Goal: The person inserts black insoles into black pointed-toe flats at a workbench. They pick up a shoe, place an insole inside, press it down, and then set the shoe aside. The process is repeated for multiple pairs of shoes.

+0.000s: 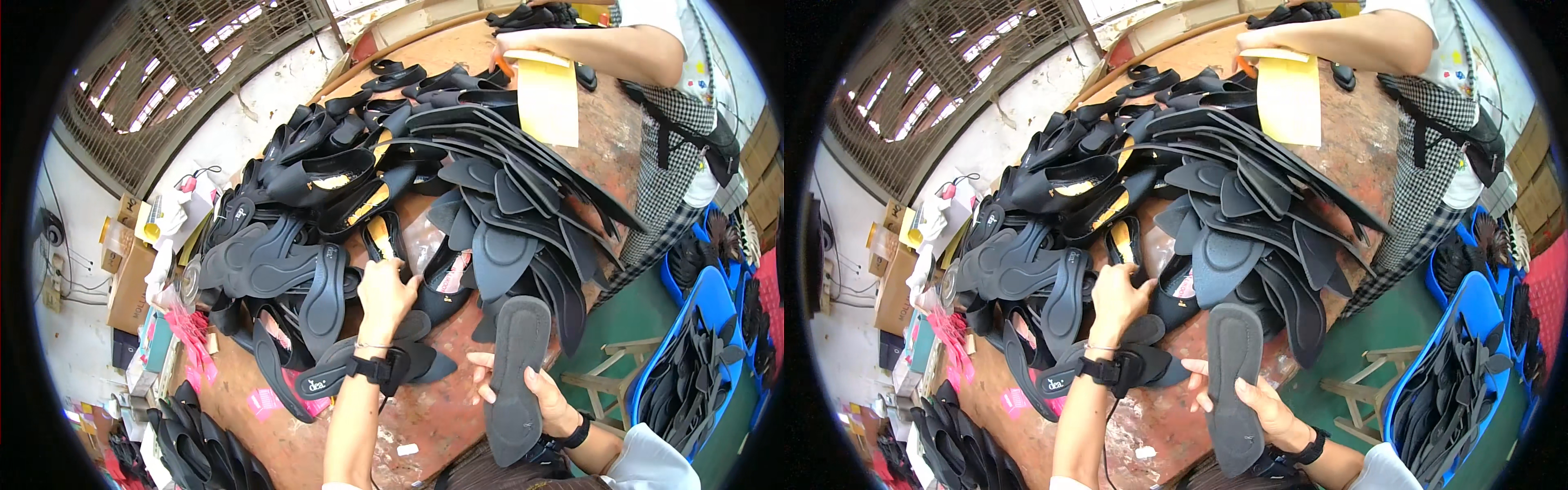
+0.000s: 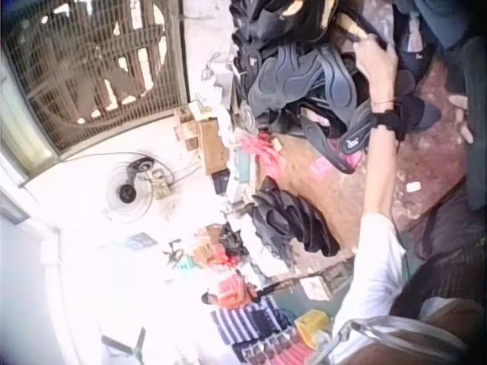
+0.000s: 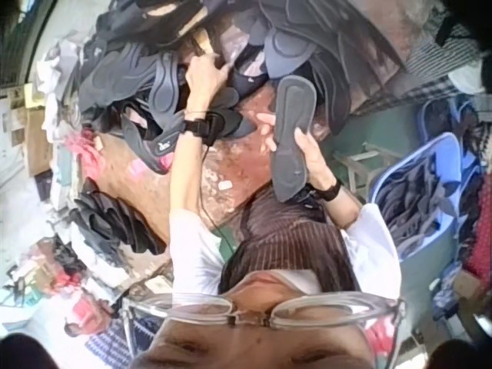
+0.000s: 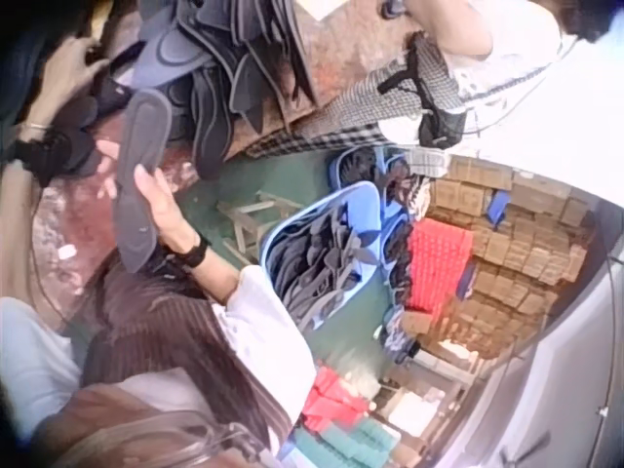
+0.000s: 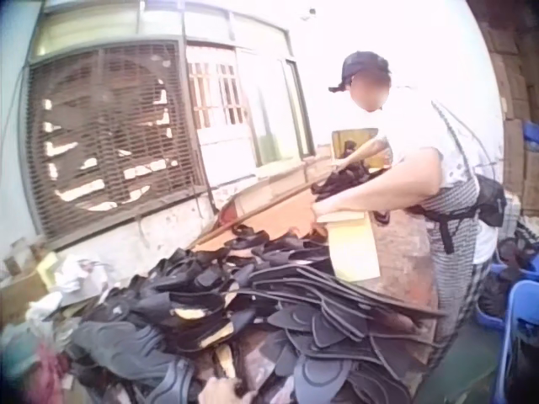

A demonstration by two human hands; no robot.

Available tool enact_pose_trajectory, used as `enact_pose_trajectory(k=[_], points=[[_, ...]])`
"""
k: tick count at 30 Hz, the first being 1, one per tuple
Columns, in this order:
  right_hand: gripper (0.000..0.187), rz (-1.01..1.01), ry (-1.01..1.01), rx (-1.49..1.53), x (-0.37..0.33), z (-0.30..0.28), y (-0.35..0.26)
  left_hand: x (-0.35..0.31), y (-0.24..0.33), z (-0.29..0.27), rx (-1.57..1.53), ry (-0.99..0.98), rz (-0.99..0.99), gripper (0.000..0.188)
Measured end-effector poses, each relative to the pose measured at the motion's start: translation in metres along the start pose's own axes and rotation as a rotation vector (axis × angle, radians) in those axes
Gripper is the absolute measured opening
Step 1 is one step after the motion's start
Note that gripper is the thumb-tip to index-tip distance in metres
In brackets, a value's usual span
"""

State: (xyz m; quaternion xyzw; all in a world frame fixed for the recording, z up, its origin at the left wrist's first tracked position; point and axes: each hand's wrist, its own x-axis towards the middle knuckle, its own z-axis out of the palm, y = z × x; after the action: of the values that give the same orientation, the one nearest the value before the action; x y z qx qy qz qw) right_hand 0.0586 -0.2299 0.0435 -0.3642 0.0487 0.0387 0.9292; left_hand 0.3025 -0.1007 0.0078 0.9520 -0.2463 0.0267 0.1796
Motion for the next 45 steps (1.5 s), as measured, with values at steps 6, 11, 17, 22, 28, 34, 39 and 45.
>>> enact_pose_trajectory(k=[6, 11, 17, 22, 28, 34, 39, 45], points=[[0.095, 0.046, -0.027, -0.181, -0.004, -0.026, -0.004, -0.086, 0.010, -0.119, -0.430, 0.268, 0.115, 0.029], [0.092, -0.125, 0.134, -0.666, 0.005, -0.012, -0.014, -0.266, -0.014, -0.150, -0.277, -0.051, 0.261, 0.023], [0.043, -0.488, -0.785, -1.537, 0.021, 0.038, 0.055, -0.404, -0.059, -0.068, -0.123, -0.057, -0.240, 0.024], [0.035, -0.412, -0.952, -1.506, 0.018, 0.055, 0.149, -0.410, -0.057, -0.018, -0.420, 0.339, -0.343, 0.093], [0.046, -0.315, -0.854, -1.382, 0.009, 0.069, 0.193, -0.417, -0.055, 0.012, -0.735, 0.544, -0.388, 0.115], [0.038, -0.273, -0.860, -1.486, 0.005, 0.072, 0.198, -0.420, -0.067, -0.007, -0.636, 0.241, -0.371, 0.124], [0.045, -0.329, -1.195, -1.339, 0.011, 0.069, 0.209, -0.408, -0.071, -0.011, -0.614, 0.365, -0.251, 0.074], [0.045, -0.220, -1.080, -1.565, -0.001, 0.075, 0.202, -0.406, -0.068, -0.008, -0.608, 0.393, -0.355, 0.026]])
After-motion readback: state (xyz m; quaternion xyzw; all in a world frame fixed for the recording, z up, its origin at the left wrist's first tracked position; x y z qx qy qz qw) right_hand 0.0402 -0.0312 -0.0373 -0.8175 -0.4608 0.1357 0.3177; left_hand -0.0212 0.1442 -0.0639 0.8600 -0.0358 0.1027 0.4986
